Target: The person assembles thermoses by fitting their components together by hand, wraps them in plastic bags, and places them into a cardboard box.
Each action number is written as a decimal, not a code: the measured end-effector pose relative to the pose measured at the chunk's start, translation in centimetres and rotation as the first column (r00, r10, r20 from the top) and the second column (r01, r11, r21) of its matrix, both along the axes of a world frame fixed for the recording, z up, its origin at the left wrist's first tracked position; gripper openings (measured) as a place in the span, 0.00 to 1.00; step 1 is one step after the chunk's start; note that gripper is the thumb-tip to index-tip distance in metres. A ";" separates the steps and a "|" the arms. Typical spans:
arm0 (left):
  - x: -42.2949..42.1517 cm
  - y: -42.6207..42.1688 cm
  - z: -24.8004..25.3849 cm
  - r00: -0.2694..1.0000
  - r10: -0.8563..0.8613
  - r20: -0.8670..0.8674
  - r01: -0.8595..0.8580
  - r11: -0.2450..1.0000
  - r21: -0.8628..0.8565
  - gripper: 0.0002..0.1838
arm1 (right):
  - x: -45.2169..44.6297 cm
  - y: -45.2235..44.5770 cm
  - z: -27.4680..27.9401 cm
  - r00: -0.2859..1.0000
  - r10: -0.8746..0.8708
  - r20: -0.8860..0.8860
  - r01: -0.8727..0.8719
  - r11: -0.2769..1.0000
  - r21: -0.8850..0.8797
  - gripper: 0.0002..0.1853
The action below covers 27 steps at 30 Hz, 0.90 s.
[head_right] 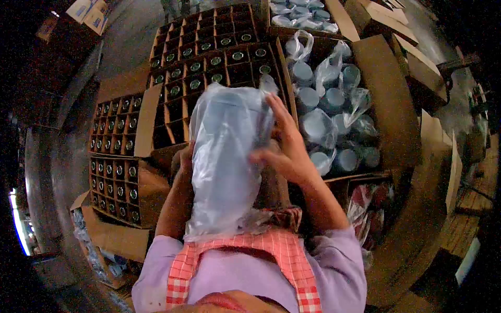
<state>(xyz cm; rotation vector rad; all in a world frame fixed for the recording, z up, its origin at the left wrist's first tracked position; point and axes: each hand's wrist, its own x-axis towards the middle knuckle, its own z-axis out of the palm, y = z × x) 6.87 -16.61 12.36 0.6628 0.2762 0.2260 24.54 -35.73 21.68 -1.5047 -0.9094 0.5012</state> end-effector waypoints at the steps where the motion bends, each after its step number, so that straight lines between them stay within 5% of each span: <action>1: -1.1 0.3 0.6 0.999 0.040 -0.012 -0.040 0.999 0.035 0.30 | -0.1 1.7 -0.5 0.999 0.031 0.016 -0.031 1.000 0.006 0.48; 3: -3.0 0.7 2.5 0.989 0.134 -0.057 -0.127 0.985 0.114 0.31 | -0.9 4.5 -0.7 0.991 0.108 -0.083 -0.107 0.994 0.019 0.36; 4: -3.6 0.1 4.0 0.955 0.259 -0.145 -0.231 0.955 0.184 0.41 | -1.5 5.2 -0.6 0.984 0.166 0.059 -0.165 0.986 -0.018 0.31; 6: -6.2 2.6 1.0 0.948 0.242 -0.207 -0.163 0.927 0.337 0.43 | -3.2 6.7 -1.1 0.900 0.298 0.318 -0.274 0.954 -0.119 0.23; 9: -8.8 1.2 1.6 0.960 0.258 -0.108 -0.200 0.904 0.379 0.47 | -2.9 8.7 -3.1 0.972 0.229 -0.044 -0.232 0.934 -0.273 0.10; 11: -9.0 0.5 0.9 0.954 0.298 -0.001 -0.262 0.838 0.478 0.49 | -1.0 9.9 -0.5 0.862 0.027 -0.506 -0.156 0.965 -0.213 0.08; 12: -9.5 0.0 0.4 0.961 0.277 -0.017 -0.255 0.904 0.344 0.53 | -0.8 10.8 0.7 0.818 -0.008 -0.575 -0.103 0.982 -0.161 0.09; 15: -10.4 -0.6 -1.9 0.948 0.311 -0.074 -0.228 0.820 0.524 0.58 | 1.6 13.0 1.9 0.729 0.136 -0.671 -0.049 0.988 0.146 0.12; 17: -11.1 -0.9 -2.8 0.931 0.342 -0.129 -0.214 0.796 0.567 0.63 | 5.8 14.2 4.1 0.741 0.439 -0.508 -0.114 0.828 0.550 0.13; 18: -11.4 -1.6 -2.8 0.928 0.336 -0.159 -0.200 0.811 0.549 0.63 | 10.5 13.5 5.7 0.855 0.350 -0.384 -0.019 0.760 0.649 0.13; 20: -11.5 -3.3 -2.5 0.916 0.361 -0.175 -0.221 0.817 0.533 0.63 | 14.0 13.1 5.9 0.969 -0.238 -0.073 0.237 0.793 0.561 0.13; 21: -11.2 -4.0 -2.5 0.897 0.393 -0.200 -0.217 0.788 0.576 0.62 | 13.9 13.3 4.6 0.773 -0.593 0.223 0.479 0.778 0.407 0.13; 22: -11.0 -4.4 -2.4 0.878 0.425 -0.221 -0.210 0.756 0.620 0.61 | 13.7 13.4 2.8 0.403 -0.744 0.533 0.708 0.623 0.333 0.13; 23: -10.7 -4.3 -2.4 0.859 0.455 -0.235 -0.199 0.720 0.664 0.60 | 14.3 13.8 -0.7 0.307 -0.713 0.631 0.736 0.598 0.318 0.13; 25: -10.4 -3.8 -2.1 0.841 0.453 -0.297 -0.145 0.717 0.682 0.56 | 15.0 15.9 -12.5 0.612 -0.392 0.687 0.583 0.811 -0.057 0.13; 27: -9.7 -2.9 -1.9 0.818 0.457 -0.349 -0.097 0.708 0.700 0.53 | 13.5 16.3 -23.2 0.899 -0.062 0.433 0.223 0.917 -0.332 0.13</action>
